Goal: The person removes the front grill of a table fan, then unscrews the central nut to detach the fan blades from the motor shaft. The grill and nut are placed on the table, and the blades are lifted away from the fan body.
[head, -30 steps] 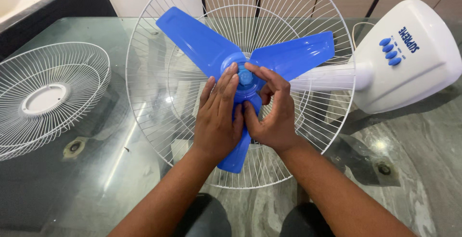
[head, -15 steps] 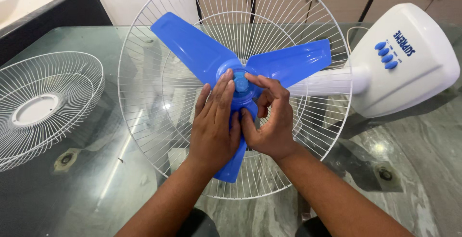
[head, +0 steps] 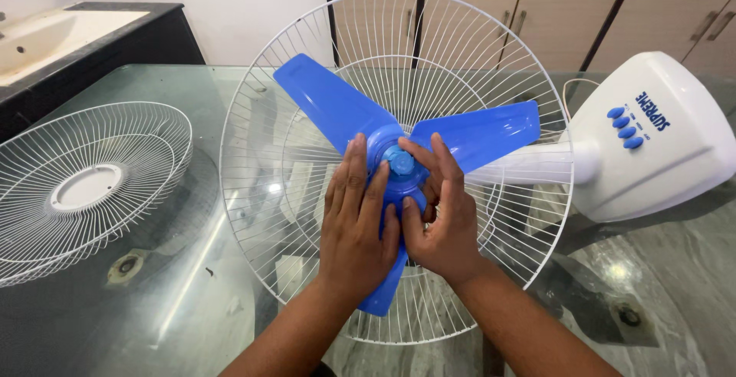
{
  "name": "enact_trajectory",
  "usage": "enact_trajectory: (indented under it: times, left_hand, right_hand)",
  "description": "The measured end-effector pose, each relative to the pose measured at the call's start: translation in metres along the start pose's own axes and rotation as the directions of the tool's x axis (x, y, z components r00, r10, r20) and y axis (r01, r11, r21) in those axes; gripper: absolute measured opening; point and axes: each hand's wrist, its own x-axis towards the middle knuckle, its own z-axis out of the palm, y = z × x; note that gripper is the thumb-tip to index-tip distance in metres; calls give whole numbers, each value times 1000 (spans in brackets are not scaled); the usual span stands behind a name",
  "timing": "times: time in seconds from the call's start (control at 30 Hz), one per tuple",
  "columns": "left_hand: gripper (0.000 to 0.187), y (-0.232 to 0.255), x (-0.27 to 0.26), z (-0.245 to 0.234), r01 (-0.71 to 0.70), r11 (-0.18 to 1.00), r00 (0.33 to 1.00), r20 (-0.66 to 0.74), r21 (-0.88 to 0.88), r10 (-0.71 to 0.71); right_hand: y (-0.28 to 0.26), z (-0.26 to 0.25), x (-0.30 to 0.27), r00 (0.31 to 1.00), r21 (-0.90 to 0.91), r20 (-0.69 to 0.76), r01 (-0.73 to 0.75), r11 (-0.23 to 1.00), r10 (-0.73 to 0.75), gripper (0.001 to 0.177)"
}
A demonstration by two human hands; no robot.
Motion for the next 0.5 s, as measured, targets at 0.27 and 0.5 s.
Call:
enact_trajectory:
  times: [0.27,0.5]
  left_hand:
    - [58,-6,-2,1,25,999,999,45,-29,-23]
    - [58,-4,-2,2,27,999,998,52,-19,-26]
  right_hand:
    - [7,3,-4,1000,12,-8,6,1000,-6,70]
    - [7,3,-5,995,-84,-96,-37,996,29,64]
